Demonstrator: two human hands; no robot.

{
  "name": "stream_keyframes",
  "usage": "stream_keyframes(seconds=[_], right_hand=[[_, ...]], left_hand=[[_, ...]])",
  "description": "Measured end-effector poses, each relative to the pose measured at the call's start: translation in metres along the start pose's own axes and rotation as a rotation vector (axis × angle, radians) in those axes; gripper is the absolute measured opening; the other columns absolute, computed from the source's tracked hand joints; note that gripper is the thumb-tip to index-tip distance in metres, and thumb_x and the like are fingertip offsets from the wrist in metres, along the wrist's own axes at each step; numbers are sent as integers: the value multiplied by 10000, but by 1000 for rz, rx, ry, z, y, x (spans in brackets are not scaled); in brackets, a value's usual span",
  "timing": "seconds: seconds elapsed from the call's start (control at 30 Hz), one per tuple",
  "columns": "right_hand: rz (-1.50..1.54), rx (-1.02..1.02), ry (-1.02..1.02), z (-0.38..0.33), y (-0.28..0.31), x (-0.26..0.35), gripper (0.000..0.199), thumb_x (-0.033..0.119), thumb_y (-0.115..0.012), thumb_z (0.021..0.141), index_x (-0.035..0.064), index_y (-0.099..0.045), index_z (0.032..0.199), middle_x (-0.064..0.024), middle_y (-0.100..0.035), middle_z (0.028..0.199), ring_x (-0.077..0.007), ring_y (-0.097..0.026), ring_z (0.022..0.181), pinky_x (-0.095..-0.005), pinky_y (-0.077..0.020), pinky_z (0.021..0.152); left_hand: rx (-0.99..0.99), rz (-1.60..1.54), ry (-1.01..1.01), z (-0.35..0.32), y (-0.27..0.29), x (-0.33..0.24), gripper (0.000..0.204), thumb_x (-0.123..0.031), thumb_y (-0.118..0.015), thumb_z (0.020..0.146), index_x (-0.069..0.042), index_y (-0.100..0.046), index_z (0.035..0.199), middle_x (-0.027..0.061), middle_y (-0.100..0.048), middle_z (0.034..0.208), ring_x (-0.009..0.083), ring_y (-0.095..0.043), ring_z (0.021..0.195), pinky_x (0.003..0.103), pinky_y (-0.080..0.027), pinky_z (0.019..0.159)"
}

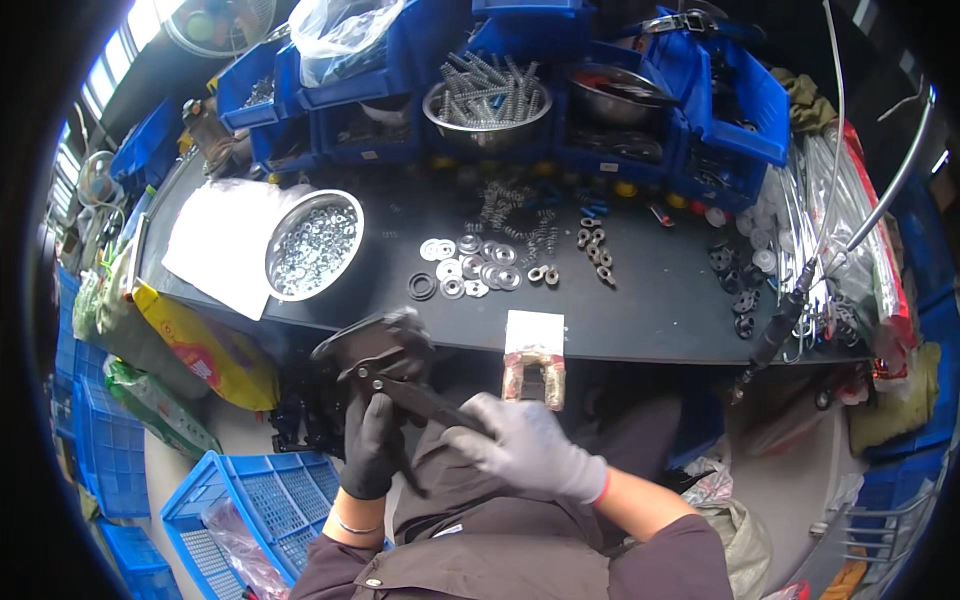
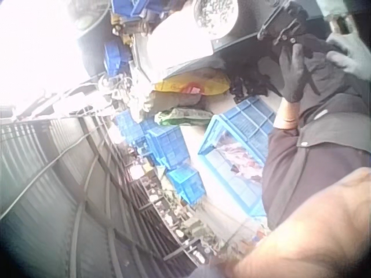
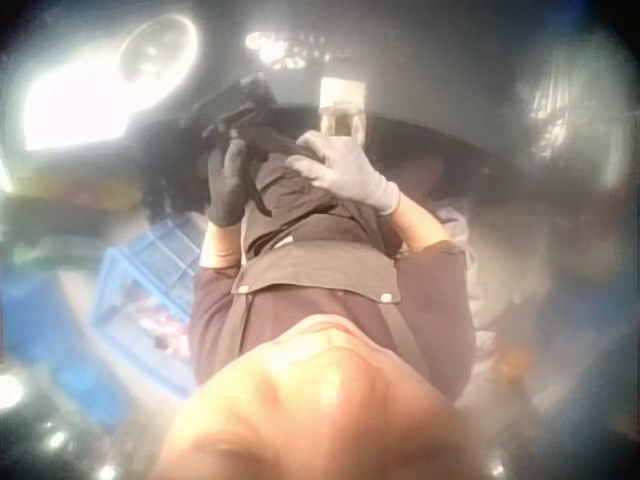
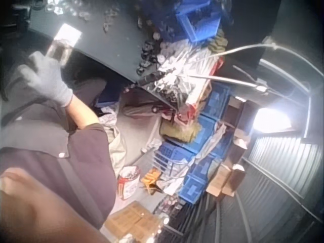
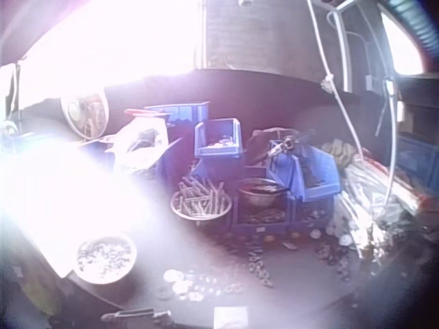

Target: The person assembles mechanical shock absorbers by inserting springs and washers into a cylinder, then securing them with fasteners using a pneumatic driver.

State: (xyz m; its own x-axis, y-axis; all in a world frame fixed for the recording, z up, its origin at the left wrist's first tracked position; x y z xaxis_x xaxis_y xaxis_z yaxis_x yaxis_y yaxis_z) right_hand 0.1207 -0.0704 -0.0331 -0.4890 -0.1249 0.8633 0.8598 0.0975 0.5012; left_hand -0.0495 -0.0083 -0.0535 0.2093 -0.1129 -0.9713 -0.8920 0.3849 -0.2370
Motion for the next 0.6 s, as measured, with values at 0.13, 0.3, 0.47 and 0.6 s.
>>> stream_keyframes(seconds=[0.13, 0.3, 0.47, 0.6], right_hand=[[-46, -26, 196, 14, 41, -7, 239, 252, -687, 859, 16, -664, 880, -133, -648, 720, -252, -657, 628, -331, -493, 591], [-138, -493, -54, 65, 130, -73, 188, 173, -709, 795, 48, -707, 934, -113, -698, 893, -207, -675, 820, -308, -520, 747], [-760, -489, -385, 129, 194, -146, 273, 298, -663, 773, 99, -705, 955, -142, -697, 984, -302, -659, 958, -405, -510, 834], [-876, -295, -619, 158, 201, -159, 320, 240, -640, 753, 83, -714, 1022, -172, -690, 1066, -325, -648, 1044, -412, -514, 883]], left_hand=[[103, -167, 243, 2, -12, -4, 303, -255, -533, 980, 8, -522, 1131, 36, -584, 761, 99, -515, 580, 225, -424, 541], [108, -501, 241, 13, -3, 0, 432, -358, -424, 1021, -67, -420, 1341, 5, -432, 649, 81, -319, 418, 212, -272, 377], [291, -861, 208, 32, -24, -2, 422, -419, -356, 1035, -90, -489, 1263, -59, -327, 590, 50, -288, 410, 196, -248, 380], [460, -1143, 266, 41, -40, -4, 327, -309, -406, 1021, -79, -522, 1222, -98, -287, 571, 26, -321, 422, 188, -280, 376]])
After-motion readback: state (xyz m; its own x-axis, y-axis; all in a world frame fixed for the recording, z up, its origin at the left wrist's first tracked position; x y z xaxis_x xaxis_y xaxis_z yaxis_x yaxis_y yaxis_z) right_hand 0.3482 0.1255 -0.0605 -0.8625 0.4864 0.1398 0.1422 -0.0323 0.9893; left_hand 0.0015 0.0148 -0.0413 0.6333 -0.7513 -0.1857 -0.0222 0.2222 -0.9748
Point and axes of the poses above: each hand's wrist, its own z-axis towards the middle knuckle, its own y-axis out of the back of the hand, x = y × z, the point moved 5 cm from there along z, towards the middle knuckle
